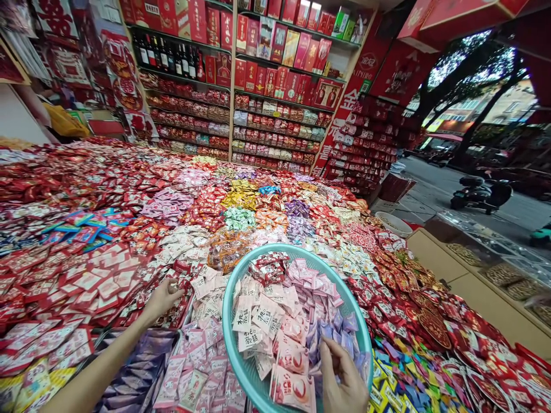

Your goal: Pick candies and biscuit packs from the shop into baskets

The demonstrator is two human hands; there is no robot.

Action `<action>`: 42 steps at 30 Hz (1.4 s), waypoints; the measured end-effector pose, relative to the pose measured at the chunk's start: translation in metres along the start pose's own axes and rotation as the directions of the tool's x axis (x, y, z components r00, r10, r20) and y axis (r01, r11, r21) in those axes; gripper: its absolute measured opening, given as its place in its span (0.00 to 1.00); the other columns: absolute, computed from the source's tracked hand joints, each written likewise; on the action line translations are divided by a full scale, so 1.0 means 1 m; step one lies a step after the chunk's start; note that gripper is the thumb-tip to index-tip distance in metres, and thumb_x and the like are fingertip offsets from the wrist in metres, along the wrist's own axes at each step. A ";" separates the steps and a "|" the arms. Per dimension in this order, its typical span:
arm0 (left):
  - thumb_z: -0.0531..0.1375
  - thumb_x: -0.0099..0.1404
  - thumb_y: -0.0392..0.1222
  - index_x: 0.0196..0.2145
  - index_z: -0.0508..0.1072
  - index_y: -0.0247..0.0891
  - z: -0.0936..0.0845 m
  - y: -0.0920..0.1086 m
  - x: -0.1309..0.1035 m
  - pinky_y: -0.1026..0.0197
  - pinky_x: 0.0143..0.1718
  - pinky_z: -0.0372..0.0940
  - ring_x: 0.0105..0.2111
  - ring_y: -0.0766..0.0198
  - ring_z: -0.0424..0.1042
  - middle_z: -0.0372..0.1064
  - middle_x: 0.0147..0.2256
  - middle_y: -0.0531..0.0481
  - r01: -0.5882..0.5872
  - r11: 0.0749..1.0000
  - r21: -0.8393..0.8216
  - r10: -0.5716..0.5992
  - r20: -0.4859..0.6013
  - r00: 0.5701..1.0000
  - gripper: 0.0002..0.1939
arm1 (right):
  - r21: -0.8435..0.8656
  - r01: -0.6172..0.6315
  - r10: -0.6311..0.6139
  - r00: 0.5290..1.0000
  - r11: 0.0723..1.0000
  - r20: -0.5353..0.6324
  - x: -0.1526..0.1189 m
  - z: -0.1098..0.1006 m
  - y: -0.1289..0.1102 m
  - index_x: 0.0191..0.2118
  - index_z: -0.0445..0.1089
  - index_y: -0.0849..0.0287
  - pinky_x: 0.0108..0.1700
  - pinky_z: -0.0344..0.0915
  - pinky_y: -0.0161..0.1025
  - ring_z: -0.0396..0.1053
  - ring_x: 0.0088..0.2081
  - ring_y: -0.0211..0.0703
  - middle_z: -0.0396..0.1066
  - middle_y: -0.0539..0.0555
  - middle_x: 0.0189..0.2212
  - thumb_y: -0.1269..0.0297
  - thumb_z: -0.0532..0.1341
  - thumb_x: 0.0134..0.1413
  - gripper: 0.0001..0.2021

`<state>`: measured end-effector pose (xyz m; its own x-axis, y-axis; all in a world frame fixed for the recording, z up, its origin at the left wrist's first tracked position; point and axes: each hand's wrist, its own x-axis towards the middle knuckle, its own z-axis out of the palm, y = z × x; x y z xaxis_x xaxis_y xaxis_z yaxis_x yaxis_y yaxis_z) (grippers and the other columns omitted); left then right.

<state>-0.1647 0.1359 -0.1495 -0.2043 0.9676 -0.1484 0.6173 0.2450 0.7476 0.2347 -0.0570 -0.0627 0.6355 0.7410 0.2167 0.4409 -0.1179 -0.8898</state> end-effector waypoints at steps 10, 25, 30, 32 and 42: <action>0.61 0.51 0.50 0.44 0.61 0.39 -0.023 0.048 -0.033 0.60 0.39 0.67 0.36 0.64 0.70 0.68 0.33 0.52 -0.019 0.715 -0.699 -0.056 -0.084 0.995 0.25 | 0.213 0.041 -0.076 0.984 0.976 0.160 -0.035 0.052 -0.062 0.35 0.73 0.58 0.34 0.66 0.39 0.69 0.33 0.45 0.73 0.56 0.33 0.54 0.61 0.48 0.13; 0.64 0.54 0.38 0.48 0.66 0.42 -0.029 0.132 -0.147 0.66 0.41 0.66 0.39 0.64 0.72 0.73 0.39 0.49 0.122 0.448 -0.886 0.218 0.240 0.946 0.23 | 0.426 -0.373 -0.039 0.713 0.824 0.700 -0.065 0.134 -0.137 0.47 0.64 0.57 0.26 0.60 0.35 0.61 0.24 0.38 0.65 0.47 0.23 0.54 0.62 0.48 0.21; 0.65 0.53 0.40 0.43 0.70 0.42 -0.029 0.131 -0.146 0.65 0.42 0.66 0.41 0.62 0.71 0.73 0.40 0.50 0.051 0.546 -0.837 0.248 0.219 0.944 0.18 | 0.456 -0.286 -0.084 0.768 0.843 0.635 -0.063 0.133 -0.138 0.39 0.70 0.57 0.28 0.59 0.34 0.60 0.26 0.38 0.64 0.47 0.22 0.54 0.61 0.50 0.14; 0.65 0.53 0.41 0.41 0.72 0.40 -0.032 0.131 -0.145 0.65 0.40 0.66 0.38 0.61 0.72 0.74 0.38 0.49 0.006 0.603 -0.797 0.270 0.211 0.940 0.16 | 0.458 -0.230 -0.107 0.794 0.859 0.598 -0.062 0.131 -0.137 0.38 0.71 0.57 0.29 0.58 0.34 0.60 0.26 0.37 0.63 0.47 0.22 0.55 0.60 0.51 0.12; 0.62 0.53 0.37 0.28 0.77 0.40 -0.040 0.139 -0.143 0.59 0.45 0.64 0.45 0.55 0.69 0.72 0.41 0.45 -0.220 0.633 -0.742 0.505 0.181 0.844 0.04 | 0.427 -0.771 0.141 0.544 0.472 0.827 -0.055 0.126 -0.134 0.38 0.66 0.59 0.23 0.62 0.33 0.66 0.22 0.36 0.67 0.50 0.27 0.47 0.58 0.51 0.19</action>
<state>-0.0806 0.0293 0.0016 0.2770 0.9514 0.1349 -0.1277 -0.1026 0.9865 0.0608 0.0014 -0.0061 -0.1169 0.9333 -0.3396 -0.5523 -0.3453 -0.7588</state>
